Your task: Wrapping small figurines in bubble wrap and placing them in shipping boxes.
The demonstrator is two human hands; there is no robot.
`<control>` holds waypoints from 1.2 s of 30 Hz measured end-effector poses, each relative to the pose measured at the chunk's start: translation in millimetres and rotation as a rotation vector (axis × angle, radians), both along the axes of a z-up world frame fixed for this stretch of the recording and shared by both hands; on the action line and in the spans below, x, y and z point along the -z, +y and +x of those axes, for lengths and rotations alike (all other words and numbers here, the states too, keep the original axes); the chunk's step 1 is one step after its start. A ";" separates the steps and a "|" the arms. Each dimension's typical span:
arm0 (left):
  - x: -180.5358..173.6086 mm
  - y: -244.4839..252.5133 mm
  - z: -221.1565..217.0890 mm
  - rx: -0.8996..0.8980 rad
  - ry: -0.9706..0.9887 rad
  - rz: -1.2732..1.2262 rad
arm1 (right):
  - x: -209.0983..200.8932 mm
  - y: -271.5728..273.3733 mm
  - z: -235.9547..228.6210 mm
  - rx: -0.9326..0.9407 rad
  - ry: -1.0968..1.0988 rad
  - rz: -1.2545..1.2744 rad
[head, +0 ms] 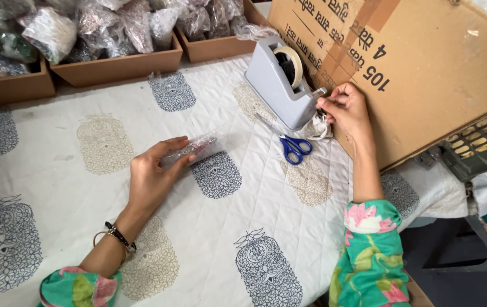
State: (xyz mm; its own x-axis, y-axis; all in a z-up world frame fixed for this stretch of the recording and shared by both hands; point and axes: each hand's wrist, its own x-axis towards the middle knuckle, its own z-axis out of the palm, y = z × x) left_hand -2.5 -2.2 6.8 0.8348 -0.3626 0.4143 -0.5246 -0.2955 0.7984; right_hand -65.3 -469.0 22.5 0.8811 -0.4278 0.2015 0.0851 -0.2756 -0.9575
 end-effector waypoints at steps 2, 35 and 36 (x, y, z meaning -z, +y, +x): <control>3.4 -0.5 0.3 0.003 -0.008 -0.001 | 2.7 -3.1 0.0 -0.006 -0.012 -0.014; -9.0 10.5 -18.4 0.123 -0.653 0.131 | 36.7 266.5 -15.7 -0.279 -0.220 0.228; -10.0 10.8 -18.6 0.127 -0.680 0.141 | 36.9 265.8 -15.2 -0.283 -0.220 0.232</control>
